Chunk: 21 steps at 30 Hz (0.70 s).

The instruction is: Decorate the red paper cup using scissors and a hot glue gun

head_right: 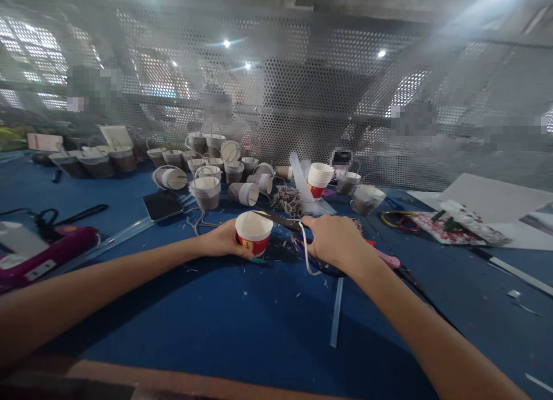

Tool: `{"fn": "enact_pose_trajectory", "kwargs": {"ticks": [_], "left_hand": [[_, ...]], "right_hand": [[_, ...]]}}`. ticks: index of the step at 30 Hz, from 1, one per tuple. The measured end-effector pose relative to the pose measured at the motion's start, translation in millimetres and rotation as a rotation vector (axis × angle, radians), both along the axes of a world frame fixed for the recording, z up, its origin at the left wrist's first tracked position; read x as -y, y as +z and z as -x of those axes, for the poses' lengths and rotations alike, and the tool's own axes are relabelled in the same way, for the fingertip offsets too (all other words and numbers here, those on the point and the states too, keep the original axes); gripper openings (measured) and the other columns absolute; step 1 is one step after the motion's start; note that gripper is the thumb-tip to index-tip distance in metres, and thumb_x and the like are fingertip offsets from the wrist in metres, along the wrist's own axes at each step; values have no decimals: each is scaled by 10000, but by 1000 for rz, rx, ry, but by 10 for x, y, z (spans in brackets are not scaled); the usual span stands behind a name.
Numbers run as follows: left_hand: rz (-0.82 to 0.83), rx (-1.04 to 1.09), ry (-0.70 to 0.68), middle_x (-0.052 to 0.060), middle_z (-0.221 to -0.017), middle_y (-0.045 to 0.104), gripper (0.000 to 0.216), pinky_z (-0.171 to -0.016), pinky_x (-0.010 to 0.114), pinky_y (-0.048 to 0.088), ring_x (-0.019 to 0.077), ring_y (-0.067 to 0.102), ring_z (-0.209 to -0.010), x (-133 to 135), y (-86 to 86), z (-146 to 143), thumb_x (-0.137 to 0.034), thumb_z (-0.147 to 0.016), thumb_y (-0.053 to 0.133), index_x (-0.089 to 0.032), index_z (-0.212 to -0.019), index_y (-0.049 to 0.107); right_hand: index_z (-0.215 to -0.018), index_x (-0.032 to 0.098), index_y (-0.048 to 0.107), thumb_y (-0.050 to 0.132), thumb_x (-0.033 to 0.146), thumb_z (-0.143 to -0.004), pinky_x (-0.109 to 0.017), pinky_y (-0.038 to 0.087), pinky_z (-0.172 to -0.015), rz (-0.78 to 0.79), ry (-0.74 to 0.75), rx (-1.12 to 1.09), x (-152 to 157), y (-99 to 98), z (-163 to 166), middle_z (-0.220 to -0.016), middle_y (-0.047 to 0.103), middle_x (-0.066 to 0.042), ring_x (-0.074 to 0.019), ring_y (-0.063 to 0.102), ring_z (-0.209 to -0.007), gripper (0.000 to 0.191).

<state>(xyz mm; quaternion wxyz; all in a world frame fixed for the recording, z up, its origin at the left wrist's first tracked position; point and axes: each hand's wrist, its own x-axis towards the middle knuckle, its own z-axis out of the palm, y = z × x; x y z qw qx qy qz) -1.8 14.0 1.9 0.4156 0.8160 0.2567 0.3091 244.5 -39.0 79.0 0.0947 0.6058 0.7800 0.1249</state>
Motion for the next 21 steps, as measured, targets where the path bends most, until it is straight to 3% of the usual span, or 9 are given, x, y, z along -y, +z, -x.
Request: {"fn": "enact_pose_trajectory", "kwargs": {"ticks": [11, 21], "left_hand": [[59, 32, -87, 104, -1137, 654, 699, -967, 416, 444, 255, 588, -1087, -37, 16, 4, -287, -554, 824, -168, -1172, 520], [263, 46, -290, 81, -1023, 674, 680, -907, 383, 480, 215, 630, -965, -195, 25, 32, -173, -500, 848, -158, -1109, 546]], "right_hand": [[-1085, 221, 639, 282, 588, -867, -322, 343, -528, -1, 6, 20, 10, 38, 24, -813, 695, -147, -296, 649, -672, 556], [-1028, 200, 625, 321, 603, -854, -287, 320, -512, -45, 87, 41, -64, -26, 69, -741, 684, -130, -254, 639, -645, 533]]}}
